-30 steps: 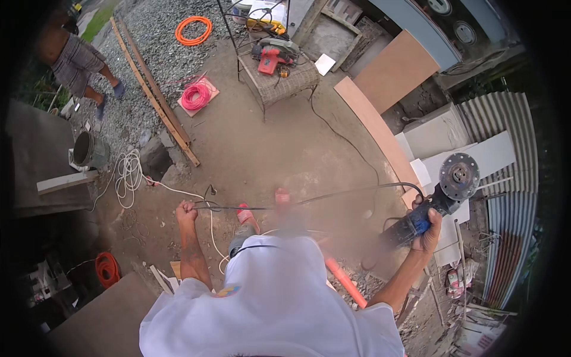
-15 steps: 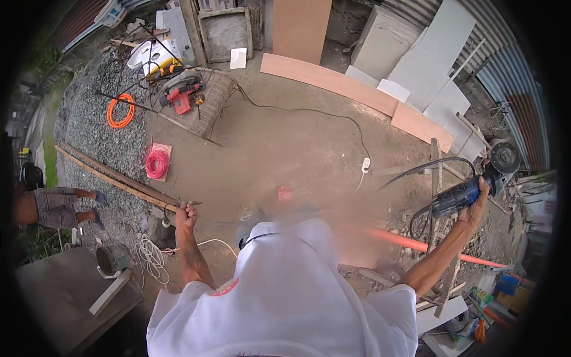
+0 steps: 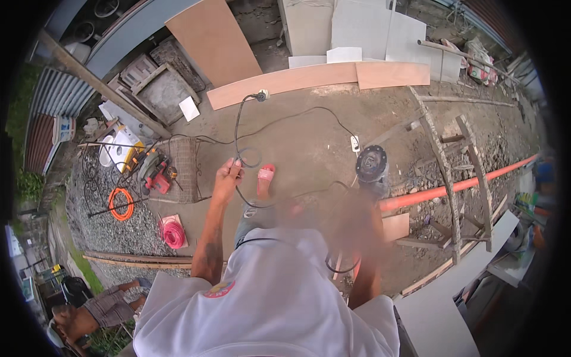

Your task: The person installs a blade onto an angle grinder, plugs the power cord into an electrical outlet, and cuts a ceramic tile using the angle grinder.

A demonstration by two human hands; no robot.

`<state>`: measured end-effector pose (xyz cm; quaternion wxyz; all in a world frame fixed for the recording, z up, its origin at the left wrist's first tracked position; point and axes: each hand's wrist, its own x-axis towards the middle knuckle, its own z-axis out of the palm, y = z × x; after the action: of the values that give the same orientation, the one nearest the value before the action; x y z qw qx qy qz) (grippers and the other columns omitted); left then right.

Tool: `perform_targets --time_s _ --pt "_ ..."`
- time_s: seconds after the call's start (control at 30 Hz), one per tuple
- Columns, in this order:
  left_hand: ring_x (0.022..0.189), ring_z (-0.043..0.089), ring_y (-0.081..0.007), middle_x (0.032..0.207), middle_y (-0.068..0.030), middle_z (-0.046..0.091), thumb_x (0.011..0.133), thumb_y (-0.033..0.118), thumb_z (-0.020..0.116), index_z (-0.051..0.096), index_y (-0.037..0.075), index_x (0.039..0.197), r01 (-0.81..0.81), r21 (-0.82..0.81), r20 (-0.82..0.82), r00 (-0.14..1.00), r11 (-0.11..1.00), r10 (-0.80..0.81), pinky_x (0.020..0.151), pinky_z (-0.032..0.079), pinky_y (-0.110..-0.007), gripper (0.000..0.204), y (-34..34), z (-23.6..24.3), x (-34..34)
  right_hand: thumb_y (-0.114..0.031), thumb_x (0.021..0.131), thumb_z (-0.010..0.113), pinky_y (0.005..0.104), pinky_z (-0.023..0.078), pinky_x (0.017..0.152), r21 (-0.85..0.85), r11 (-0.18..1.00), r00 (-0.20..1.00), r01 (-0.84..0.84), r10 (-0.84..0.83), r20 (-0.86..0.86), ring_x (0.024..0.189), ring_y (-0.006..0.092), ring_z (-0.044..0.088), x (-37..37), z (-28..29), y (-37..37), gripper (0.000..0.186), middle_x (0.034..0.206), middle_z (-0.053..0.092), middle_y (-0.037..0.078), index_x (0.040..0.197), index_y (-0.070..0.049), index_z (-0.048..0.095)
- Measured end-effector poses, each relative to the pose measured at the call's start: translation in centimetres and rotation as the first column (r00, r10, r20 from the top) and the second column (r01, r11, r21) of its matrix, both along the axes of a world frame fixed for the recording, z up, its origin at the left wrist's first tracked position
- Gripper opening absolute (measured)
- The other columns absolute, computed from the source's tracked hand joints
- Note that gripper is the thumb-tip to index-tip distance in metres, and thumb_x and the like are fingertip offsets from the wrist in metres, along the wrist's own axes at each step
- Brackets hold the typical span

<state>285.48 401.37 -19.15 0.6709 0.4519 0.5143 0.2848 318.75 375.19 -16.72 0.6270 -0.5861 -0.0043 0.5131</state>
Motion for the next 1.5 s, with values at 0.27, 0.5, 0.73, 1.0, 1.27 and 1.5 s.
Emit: perform_targets --time_s 0.27,0.5,0.73,1.0,1.27,1.5 --pt "0.068 0.045 -0.0083 0.072 -0.0002 0.052 0.096 0.025 0.062 0.062 0.002 0.085 0.537 0.106 -0.089 0.844 0.837 -0.529 0.060 0.038 -0.027 0.025 6.7 -0.3 13.4 -0.025 0.073 0.074 0.0375 0.059 0.069 0.123 0.933 0.935 0.338 -0.317 -0.160 0.078 0.0265 0.067 -5.6 1.0 7.2 0.063 0.100 0.064 0.015 0.126 0.001 0.051" --pt "0.087 0.056 -0.0428 0.096 -0.0250 0.054 0.095 0.017 0.058 0.056 -0.005 0.100 0.868 0.430 -0.352 0.413 0.247 -0.840 0.076 0.045 -0.049 0.023 6.5 2.5 16.8 -0.023 0.075 0.074 0.0447 0.060 0.069 0.364 0.747 0.815 0.555 -0.403 -0.416 0.082 0.0334 0.065 -7.0 2.3 13.6 0.048 0.094 0.059 0.011 0.113 -0.004 0.053" --pt "0.093 0.055 -0.0493 0.101 -0.0289 0.052 0.092 0.005 0.051 0.052 -0.006 0.101 0.924 0.371 -0.450 0.088 -0.097 -0.888 0.079 0.044 -0.054 0.014 8.1 4.9 19.2 -0.024 0.077 0.074 0.0454 0.061 0.074 0.111 0.790 0.744 0.603 -0.507 -0.435 0.079 0.0305 0.069 -6.7 1.8 15.1 0.044 0.091 0.063 0.014 0.109 -0.002 0.054" --pt "0.093 0.061 -0.0459 0.103 -0.0253 0.055 0.093 0.004 0.047 0.054 -0.004 0.107 0.912 0.271 -0.634 -0.070 -0.307 -0.770 0.080 0.051 -0.051 0.017 7.0 4.3 24.6 -0.022 0.080 0.071 0.0422 0.061 0.075 0.030 0.788 0.699 0.614 -0.526 -0.485 0.082 0.0283 0.069 -2.5 0.5 13.7 0.051 0.103 0.065 0.017 0.122 -0.001 0.051" --pt "0.096 0.064 -0.0434 0.107 -0.0253 0.062 0.092 0.013 0.050 0.056 -0.004 0.113 0.932 0.098 -0.777 -0.148 -0.350 -0.612 0.082 0.051 -0.050 0.027 0.5 0.4 33.0 -0.029 0.083 0.070 0.0393 0.056 0.079 -0.018 0.925 0.872 0.381 -0.365 -0.326 0.083 0.0258 0.068 7.4 -2.0 9.2 0.041 0.096 0.067 0.016 0.111 0.001 0.060" --pt "0.090 0.067 -0.0329 0.098 -0.0193 0.068 0.090 0.020 0.058 0.063 -0.001 0.108 0.831 0.103 -0.456 -0.449 -0.547 -0.768 0.079 0.053 -0.043 0.028 -1.3 -5.5 37.6 -0.022 0.076 0.073 0.0355 0.059 0.081 0.062 0.961 0.795 0.270 -0.187 -0.578 0.093 0.0230 0.068 10.8 -4.1 2.9 0.067 0.123 0.061 0.015 0.135 -0.002 0.048"
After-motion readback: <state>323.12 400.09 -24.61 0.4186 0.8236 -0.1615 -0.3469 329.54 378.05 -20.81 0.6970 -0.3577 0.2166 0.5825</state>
